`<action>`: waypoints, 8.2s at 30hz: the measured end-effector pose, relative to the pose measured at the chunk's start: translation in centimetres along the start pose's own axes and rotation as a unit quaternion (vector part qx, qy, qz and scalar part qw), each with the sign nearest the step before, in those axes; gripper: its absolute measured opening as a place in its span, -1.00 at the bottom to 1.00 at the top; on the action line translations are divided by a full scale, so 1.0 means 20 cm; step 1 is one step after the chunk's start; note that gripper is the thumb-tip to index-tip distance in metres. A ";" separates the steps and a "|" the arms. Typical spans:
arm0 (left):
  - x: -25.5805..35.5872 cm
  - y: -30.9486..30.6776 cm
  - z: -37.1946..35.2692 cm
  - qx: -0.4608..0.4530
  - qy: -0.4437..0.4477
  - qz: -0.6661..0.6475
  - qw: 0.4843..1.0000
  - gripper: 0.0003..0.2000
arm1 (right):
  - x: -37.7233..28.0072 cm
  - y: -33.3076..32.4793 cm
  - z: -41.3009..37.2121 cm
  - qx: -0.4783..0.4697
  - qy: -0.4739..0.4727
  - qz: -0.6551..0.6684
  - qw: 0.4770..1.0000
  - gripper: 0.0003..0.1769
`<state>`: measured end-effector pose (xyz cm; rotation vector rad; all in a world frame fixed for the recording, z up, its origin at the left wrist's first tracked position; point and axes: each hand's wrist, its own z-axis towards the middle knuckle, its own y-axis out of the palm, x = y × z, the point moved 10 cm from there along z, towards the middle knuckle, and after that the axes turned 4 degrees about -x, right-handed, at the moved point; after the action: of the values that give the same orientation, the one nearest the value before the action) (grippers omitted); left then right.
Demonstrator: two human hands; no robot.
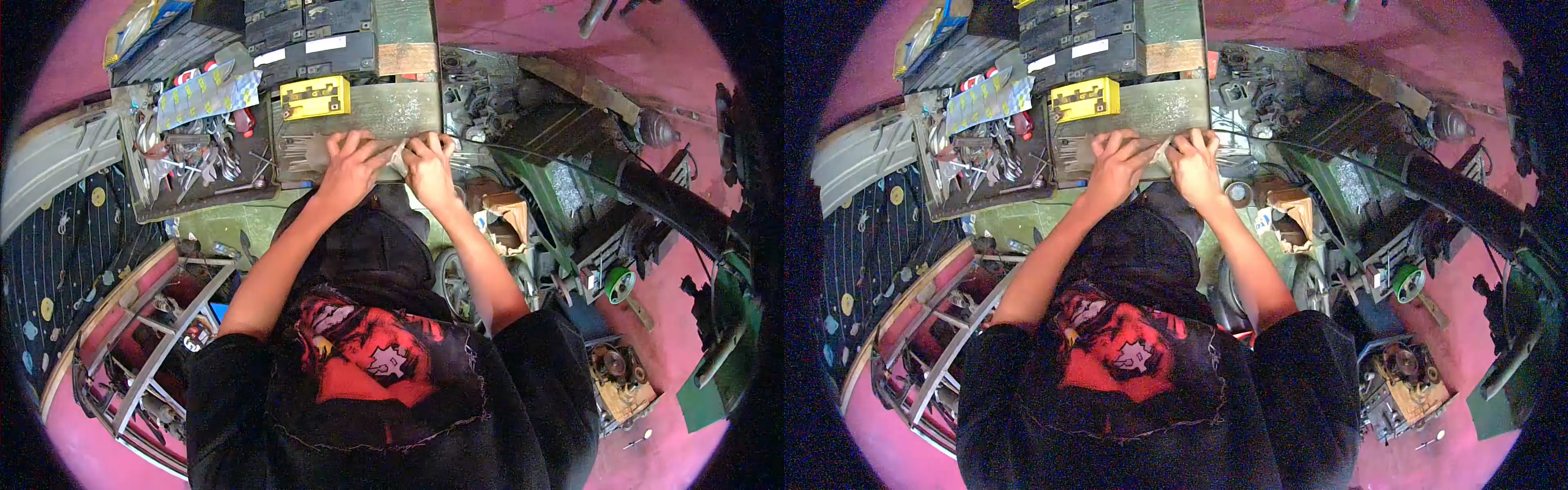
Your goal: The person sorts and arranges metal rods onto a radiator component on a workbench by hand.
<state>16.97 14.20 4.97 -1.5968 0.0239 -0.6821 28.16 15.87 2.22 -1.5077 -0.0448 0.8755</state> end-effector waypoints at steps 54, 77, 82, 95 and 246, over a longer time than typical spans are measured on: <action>-1.44 -0.87 -2.10 0.290 -0.409 -0.011 0.865 -0.71 | -1.20 0.37 0.45 -0.016 0.023 -0.075 0.997 -0.73; -2.57 -1.14 -2.60 0.300 -0.619 0.032 0.726 -0.67 | -2.97 1.62 1.80 -0.251 -0.372 -0.101 0.888 -0.65; -2.85 -1.08 -2.53 0.271 -0.650 0.040 0.709 -0.73 | -3.22 1.97 2.11 -0.159 -0.509 -0.142 0.834 -0.68; -3.01 -1.03 -2.48 0.250 -0.684 -0.005 0.685 -0.75 | -3.26 2.30 2.23 -0.274 -0.602 -0.168 0.731 -0.62; -2.26 -0.91 -2.28 0.408 -0.609 -0.036 0.679 -0.90 | -2.88 1.59 1.68 -0.126 -0.098 -0.069 0.985 -0.67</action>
<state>-46.62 -5.71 2.57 -0.8756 -1.1791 0.4339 -45.16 8.47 6.51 -1.6250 -0.4143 0.9290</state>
